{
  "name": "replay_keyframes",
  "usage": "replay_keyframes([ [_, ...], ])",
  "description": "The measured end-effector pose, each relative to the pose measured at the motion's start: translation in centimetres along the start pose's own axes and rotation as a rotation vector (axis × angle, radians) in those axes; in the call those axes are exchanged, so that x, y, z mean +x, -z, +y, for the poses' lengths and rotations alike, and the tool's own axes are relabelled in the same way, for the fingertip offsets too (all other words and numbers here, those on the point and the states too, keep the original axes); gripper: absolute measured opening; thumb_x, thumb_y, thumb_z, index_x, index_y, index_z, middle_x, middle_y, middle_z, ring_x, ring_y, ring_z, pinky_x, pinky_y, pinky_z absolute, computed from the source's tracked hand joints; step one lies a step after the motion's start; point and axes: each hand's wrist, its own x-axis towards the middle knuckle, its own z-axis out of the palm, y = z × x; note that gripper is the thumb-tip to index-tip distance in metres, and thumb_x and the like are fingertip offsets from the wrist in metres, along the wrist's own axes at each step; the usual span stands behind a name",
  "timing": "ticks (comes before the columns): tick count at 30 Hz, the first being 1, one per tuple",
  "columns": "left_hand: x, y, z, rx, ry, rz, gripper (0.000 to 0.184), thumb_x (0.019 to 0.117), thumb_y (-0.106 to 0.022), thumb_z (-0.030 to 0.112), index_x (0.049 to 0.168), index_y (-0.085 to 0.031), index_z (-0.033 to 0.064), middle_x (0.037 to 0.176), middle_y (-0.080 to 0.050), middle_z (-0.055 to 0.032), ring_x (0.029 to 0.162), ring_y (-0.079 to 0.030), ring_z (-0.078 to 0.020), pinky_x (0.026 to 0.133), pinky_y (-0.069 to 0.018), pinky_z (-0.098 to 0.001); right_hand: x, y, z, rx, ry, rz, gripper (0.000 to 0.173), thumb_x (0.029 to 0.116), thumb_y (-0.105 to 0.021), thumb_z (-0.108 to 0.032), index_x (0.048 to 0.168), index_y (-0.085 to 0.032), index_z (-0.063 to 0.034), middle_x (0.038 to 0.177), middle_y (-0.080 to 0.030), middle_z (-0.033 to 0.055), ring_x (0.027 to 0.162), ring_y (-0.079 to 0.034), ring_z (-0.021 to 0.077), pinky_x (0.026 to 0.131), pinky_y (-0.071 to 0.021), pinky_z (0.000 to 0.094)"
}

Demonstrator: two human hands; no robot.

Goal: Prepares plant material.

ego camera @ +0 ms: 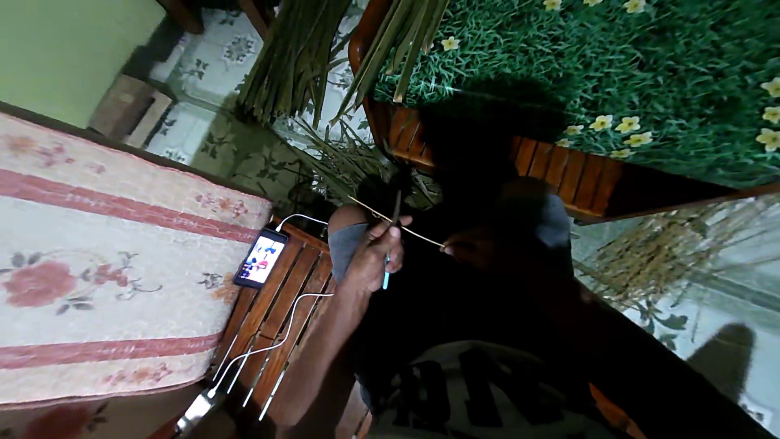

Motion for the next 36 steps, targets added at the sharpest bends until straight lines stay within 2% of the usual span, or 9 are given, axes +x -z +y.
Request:
replay_keyframes([
  [4,0.2,2.3,2.9,-0.027,-0.112,0.200,0.030,0.1081,-0.043,0.024,0.126,-0.063,0.0103,0.054,-0.049,0.0080,0.043,-0.048,-0.0024,0.044,-0.0464,-0.0194,-1.7,1.8,-1.8,0.054,-0.286,-0.068,0.032,0.1081,-0.050,-0.021,0.126,-0.067,-0.0014,0.110,-0.070,0.0154,0.095,-0.064,0.0174,0.091,-0.0499,0.0332],
  [6,0.5,3.8,3.9,-0.052,-0.163,0.278,0.033,0.1103,-0.040,0.029,0.131,-0.060,0.0127,0.056,-0.047,0.0062,0.043,-0.047,-0.0048,0.043,-0.0461,-0.0212,-1.8,0.8,1.6,0.035,-0.172,0.019,0.031,0.1066,-0.051,-0.023,0.119,-0.071,-0.0028,0.099,-0.071,0.0133,0.084,-0.066,0.0180,0.082,-0.0552,0.0373],
  [9,1.0,2.4,2.1,0.006,-0.123,0.272,0.028,0.1085,-0.044,0.030,0.128,-0.059,0.0157,0.056,-0.046,0.0056,0.043,-0.048,-0.0057,0.043,-0.0469,-0.0225,-1.2,0.3,3.1,0.067,-0.135,0.031,0.034,0.1077,-0.048,-0.028,0.126,-0.068,-0.0079,0.105,-0.068,0.0107,0.077,-0.064,0.0147,0.073,-0.0560,0.0343],
  [11,1.1,0.3,-0.5,0.092,-0.046,0.187,0.024,0.1065,-0.046,0.022,0.126,-0.055,0.0120,0.058,-0.051,0.0052,0.046,-0.050,-0.0048,0.045,-0.0471,-0.0214,-0.4,0.4,1.8,0.125,-0.195,-0.002,0.035,0.1079,-0.049,-0.033,0.132,-0.065,-0.0130,0.100,-0.069,0.0086,0.072,-0.062,0.0133,0.068,-0.0549,0.0331],
  [14,0.8,-2.9,-2.5,0.183,0.052,-0.069,0.043,0.1052,-0.050,0.018,0.146,-0.049,0.0040,0.066,-0.054,0.0057,0.050,-0.048,-0.0033,0.047,-0.0439,-0.0192,0.4,-0.1,0.7,0.231,-0.192,-0.052,0.033,0.1076,-0.050,-0.031,0.125,-0.068,-0.0102,0.084,-0.065,0.0029,0.061,-0.055,0.0068,0.059,-0.0507,0.0260],
  [16,0.8,-2.9,-2.1,0.130,0.037,-0.111,0.041,0.1038,-0.054,0.022,0.142,-0.055,0.0068,0.064,-0.054,0.0074,0.049,-0.048,-0.0020,0.048,-0.0436,-0.0182,0.2,-0.6,0.9,0.292,-0.143,-0.055,0.031,0.1076,-0.050,-0.027,0.119,-0.070,-0.0064,0.077,-0.061,-0.0004,0.056,-0.050,0.0020,0.053,-0.0461,0.0201],
  [22,1.5,1.3,0.9,-0.147,-0.107,0.046,0.040,0.0999,-0.063,0.036,0.132,-0.063,0.0133,0.057,-0.053,0.0044,0.046,-0.052,-0.0068,0.047,-0.0495,-0.0233,-0.9,0.2,1.3,0.237,-0.128,-0.043,0.030,0.1077,-0.050,-0.026,0.118,-0.071,-0.0069,0.078,-0.062,0.0003,0.057,-0.049,0.0026,0.055,-0.0445,0.0208],
  [28,0.5,-2.9,-1.6,0.054,0.064,-0.079,0.039,0.1020,-0.059,0.028,0.135,-0.061,0.0073,0.060,-0.053,0.0087,0.047,-0.048,-0.0018,0.047,-0.0444,-0.0186,-0.6,-0.5,1.8,0.344,-0.130,-0.085,0.031,0.1080,-0.048,-0.026,0.118,-0.071,-0.0066,0.072,-0.059,-0.0032,0.052,-0.047,0.0004,0.050,-0.0430,0.0184],
  [36,1.4,1.4,0.6,-0.133,-0.103,0.217,0.031,0.1072,-0.047,0.031,0.129,-0.059,0.0141,0.057,-0.049,0.0045,0.044,-0.049,-0.0063,0.043,-0.0470,-0.0224,-2.9,-1.0,3.9,0.439,-0.253,0.037,0.028,0.1075,-0.046,-0.018,0.121,-0.068,-0.0056,0.077,-0.060,-0.0033,0.054,-0.047,0.0005,0.049,-0.0421,0.0170],
])
